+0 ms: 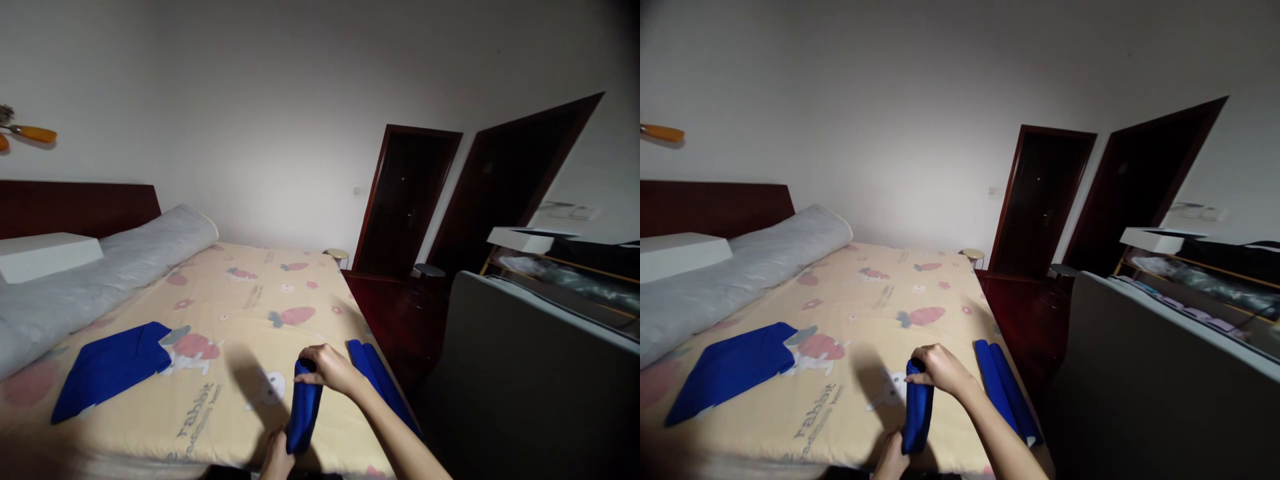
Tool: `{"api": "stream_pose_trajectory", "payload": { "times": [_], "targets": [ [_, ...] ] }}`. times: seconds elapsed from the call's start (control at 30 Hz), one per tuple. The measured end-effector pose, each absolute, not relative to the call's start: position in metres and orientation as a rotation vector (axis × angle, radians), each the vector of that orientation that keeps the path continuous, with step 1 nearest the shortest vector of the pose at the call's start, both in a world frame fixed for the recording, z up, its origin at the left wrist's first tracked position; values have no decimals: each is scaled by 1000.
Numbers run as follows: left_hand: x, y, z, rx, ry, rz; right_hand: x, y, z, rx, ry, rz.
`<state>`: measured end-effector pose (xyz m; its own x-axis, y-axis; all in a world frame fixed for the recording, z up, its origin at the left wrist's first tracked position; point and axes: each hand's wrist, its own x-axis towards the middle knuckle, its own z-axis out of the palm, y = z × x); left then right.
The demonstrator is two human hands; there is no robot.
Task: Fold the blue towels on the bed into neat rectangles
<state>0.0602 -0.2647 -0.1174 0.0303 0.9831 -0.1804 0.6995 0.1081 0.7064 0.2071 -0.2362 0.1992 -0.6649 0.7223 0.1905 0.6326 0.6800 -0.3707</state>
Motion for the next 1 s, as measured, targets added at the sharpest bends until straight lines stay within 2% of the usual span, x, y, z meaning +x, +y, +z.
{"api": "stream_pose_trajectory", "payload": {
  "times": [0.3, 0.47, 0.6, 0.77, 1.0],
  "targets": [
    [42, -280, -141, 1898, 1630, 379, 212, -231, 183, -1269, -2632, 249],
    [38, -286, -147, 1915, 1608, 463, 233, -227, 201, -1360, -2590, 170],
    [40, -287, -148, 1979, 1568, 486, 251, -222, 195, -1464, -2598, 100],
    [37, -284, -151, 2018, 1551, 436, 287, -200, 190, -1559, -2534, 0],
    [39, -277, -163, 2004, 1632, 452, 368, -157, 222, -1665, -2250, -329]
  ]
}}
